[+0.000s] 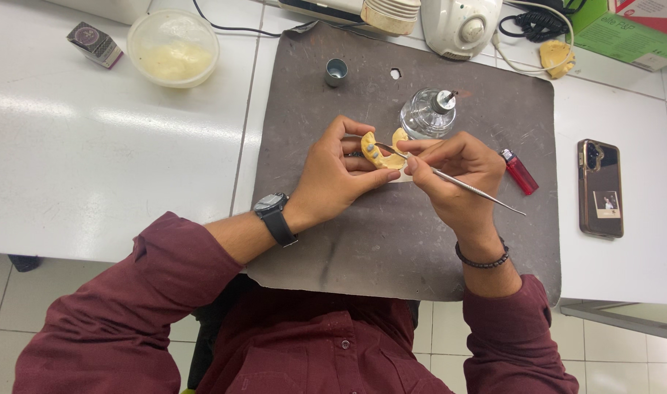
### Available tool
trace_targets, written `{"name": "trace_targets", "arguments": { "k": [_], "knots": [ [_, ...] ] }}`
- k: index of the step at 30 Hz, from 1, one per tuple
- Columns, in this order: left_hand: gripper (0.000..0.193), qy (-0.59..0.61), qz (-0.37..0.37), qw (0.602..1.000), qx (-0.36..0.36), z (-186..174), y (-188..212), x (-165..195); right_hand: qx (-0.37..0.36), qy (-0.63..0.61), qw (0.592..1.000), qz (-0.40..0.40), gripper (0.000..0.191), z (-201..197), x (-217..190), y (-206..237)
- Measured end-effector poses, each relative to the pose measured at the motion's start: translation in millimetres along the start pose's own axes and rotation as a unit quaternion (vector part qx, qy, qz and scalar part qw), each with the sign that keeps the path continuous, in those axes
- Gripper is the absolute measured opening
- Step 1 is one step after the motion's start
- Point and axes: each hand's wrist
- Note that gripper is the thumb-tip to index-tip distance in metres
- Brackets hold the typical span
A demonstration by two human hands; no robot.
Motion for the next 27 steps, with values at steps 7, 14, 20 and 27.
{"name": "trace_targets", "arguments": {
  "k": [7, 14, 20, 27],
  "knots": [
    [0.058, -0.020, 0.029, 0.999, 0.008, -5.1, -1.8, -0.1, 0.107, -0.006, 0.994, 0.007, 0.019, -37.3, 1.6, -0.6],
    [0.058, -0.025, 0.022, 0.998, 0.055, -11.4, -6.8, 3.0, 0.051, 0.333, 0.941, -0.027, 0.020, -48.5, -23.1, 28.4],
    [0.057, -0.013, 0.026, 0.997, 0.065, -16.6, -6.4, -1.1, 0.070, 0.487, 0.869, 0.043, 0.028, -19.9, -7.8, 66.3],
    [0.059, -0.003, 0.037, 0.997, 0.063, -16.8, -9.3, -1.7, 0.061, 0.474, 0.878, 0.009, 0.031, -21.2, -28.5, 62.8]
  ]
}}
Point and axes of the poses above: each hand's wrist, its own y-axis away from the middle knuckle, its own z-axis out of the palm, x = y × z, and after that the axes turned 9 degrees about z, right-handed
